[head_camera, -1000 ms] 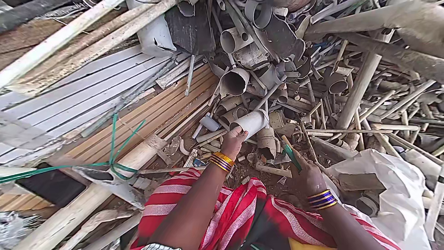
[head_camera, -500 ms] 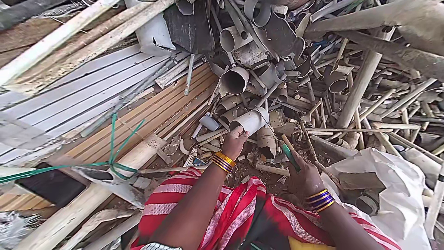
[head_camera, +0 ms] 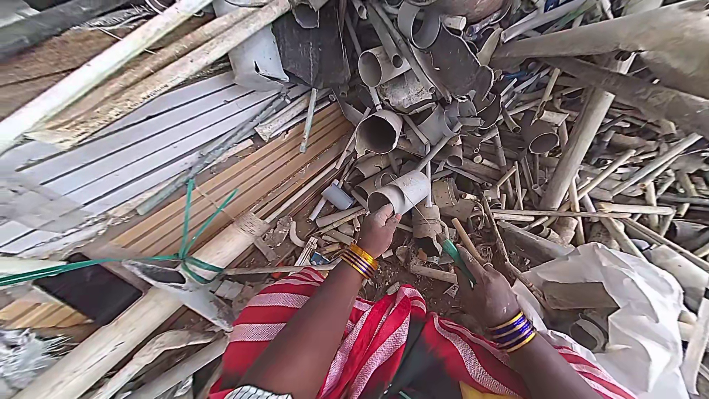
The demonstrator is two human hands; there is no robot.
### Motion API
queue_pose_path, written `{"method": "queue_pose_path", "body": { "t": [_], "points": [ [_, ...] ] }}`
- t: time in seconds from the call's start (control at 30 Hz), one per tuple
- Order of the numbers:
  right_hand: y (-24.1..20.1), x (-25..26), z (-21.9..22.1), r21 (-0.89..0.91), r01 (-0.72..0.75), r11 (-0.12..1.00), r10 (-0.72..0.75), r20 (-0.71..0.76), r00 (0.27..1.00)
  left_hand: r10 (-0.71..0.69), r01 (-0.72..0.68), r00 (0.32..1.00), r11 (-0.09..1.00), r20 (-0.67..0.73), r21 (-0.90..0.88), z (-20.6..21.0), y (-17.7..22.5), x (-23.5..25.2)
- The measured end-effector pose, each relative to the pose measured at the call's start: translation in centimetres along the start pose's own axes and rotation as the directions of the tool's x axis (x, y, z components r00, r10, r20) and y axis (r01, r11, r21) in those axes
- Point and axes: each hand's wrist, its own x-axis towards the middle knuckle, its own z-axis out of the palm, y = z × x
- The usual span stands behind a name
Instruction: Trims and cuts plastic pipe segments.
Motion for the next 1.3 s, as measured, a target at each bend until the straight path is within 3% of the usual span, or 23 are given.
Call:
{"method": "queue_pose_path", "body": {
  "t": [0.1,0.23,0.37,0.47,0.6,0.73,0.87,1.0,1.13,1.23,1.3],
  "points": [
    [0.6,0.6,-0.6,-0.002,-0.114,0.994,0.114,0.051,0.992,0.014,-0.024,0.998,0.987,0.062,0.156,0.0,0.5,-0.2],
    [-0.4,-0.2,0.5,-0.004,0.032,0.999,-0.032,-0.035,0.999,-0.005,-0.012,0.998,0.971,0.069,0.241,-0.4,0.8,-0.1],
    [0.3,0.6,-0.3,0.027,-0.145,0.989,0.143,0.072,0.987,-0.020,-0.003,0.995,0.972,0.097,0.235,-0.1,1.0,-0.3],
    [-0.4,0.0,0.5,0.025,0.006,1.000,-0.005,-0.015,1.000,-0.031,0.002,0.995,0.961,0.099,0.276,-0.3,1.3,-0.3],
    [0.6,0.9,-0.5,0.032,-0.199,0.979,0.194,0.120,0.974,-0.001,-0.039,0.993,0.944,0.121,0.328,-0.1,1.5,-0.7],
    [-0.5,-0.1,0.5,0.053,0.009,0.999,-0.008,-0.017,1.000,0.025,-0.082,0.988,0.921,0.154,0.381,0.1,1.5,-0.7],
    [0.0,1.0,-0.7,0.057,-0.251,0.966,0.241,0.140,0.960,0.110,-0.154,0.986,0.893,0.127,0.423,0.5,1.4,-1.2],
    [-0.4,0.1,0.6,0.099,-0.017,0.995,0.020,-0.037,0.999,0.188,-0.200,0.980,0.890,0.069,0.410,0.8,0.8,-1.1],
    [0.3,1.0,-0.4,0.080,-0.228,0.970,0.221,0.090,0.971,0.331,-0.307,0.943,0.853,0.017,0.422,1.3,0.1,-1.3],
    [-0.4,0.2,0.4,0.085,-0.054,0.995,0.055,-0.015,0.998,0.321,-0.297,0.947,0.859,0.014,0.418,1.2,-0.1,-1.0],
    [-0.6,-0.1,0.6,0.074,-0.041,0.996,0.043,-0.027,0.999,0.258,-0.237,0.966,0.895,-0.006,0.379,1.0,-0.2,-1.0]
  ]
}}
